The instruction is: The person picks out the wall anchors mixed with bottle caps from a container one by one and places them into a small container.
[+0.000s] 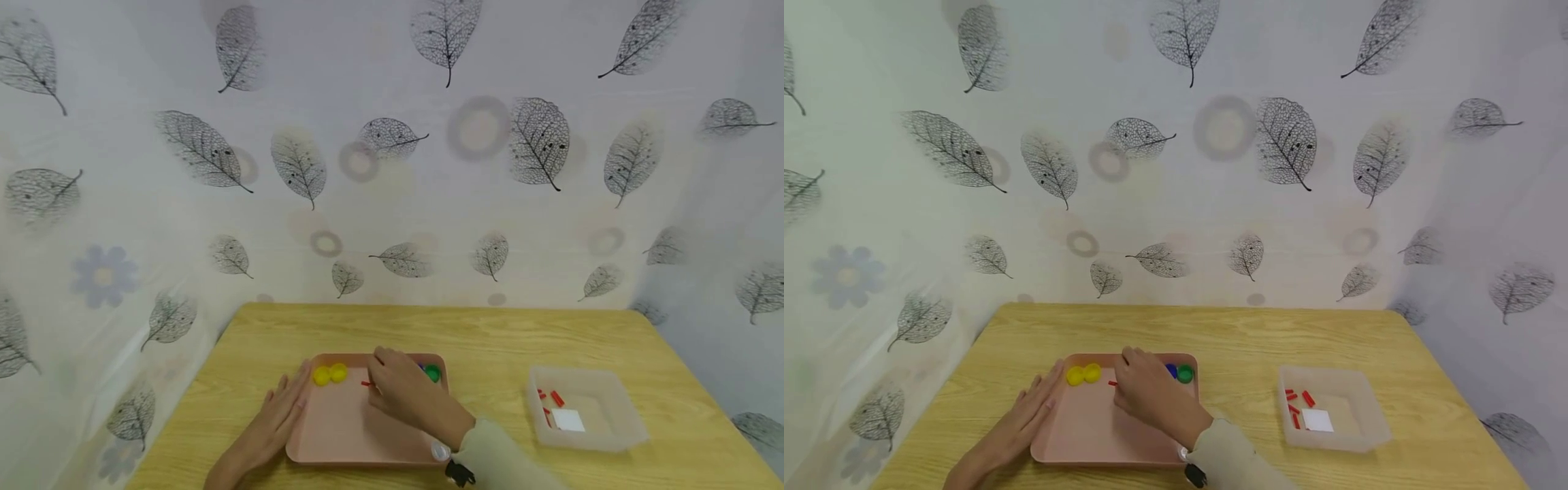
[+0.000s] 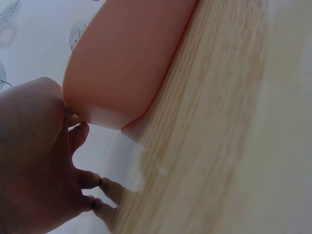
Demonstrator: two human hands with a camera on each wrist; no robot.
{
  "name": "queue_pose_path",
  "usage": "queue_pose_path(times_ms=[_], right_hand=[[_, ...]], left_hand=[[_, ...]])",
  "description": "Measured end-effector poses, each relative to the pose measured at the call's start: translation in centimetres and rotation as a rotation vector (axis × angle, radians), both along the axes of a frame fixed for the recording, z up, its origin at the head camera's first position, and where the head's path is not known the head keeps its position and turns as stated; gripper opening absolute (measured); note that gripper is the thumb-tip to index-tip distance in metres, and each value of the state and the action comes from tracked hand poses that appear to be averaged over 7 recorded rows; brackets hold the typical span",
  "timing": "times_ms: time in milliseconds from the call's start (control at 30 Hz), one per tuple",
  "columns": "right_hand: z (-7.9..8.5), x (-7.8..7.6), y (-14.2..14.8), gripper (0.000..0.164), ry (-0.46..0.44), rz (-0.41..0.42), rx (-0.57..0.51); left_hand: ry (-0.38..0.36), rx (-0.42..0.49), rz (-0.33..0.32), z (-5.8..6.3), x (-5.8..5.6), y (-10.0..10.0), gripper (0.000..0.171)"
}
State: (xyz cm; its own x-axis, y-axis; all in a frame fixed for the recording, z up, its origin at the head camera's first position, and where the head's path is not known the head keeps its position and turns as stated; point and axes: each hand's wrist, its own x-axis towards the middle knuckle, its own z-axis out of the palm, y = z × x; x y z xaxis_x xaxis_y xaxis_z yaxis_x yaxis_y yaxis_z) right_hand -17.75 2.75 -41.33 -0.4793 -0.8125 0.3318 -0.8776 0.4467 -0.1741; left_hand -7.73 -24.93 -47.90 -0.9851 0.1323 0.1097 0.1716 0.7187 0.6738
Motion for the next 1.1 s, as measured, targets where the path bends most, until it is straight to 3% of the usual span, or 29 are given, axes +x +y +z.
queue_pose_path(times_ms=[567,900,1100], right_hand=[[-0.2,1.8,4.1,0.022,0.13,-0.059,-0.159],[0.2,2.2,8.3,0.027,0.038,-0.053,-0.304],[0.0,2.3,11.1,0.025,0.072,-0.095,-0.337]], left_hand=[[-0.033,0.007,-0.002,0.1,-0.3,-0.5,0.053],[-0.033,0.011,0.008,0.0,-0.1,-0.5,0.054],[-0.024,0.007,-0.01,-0.5,-0.6,0.0,0.054]])
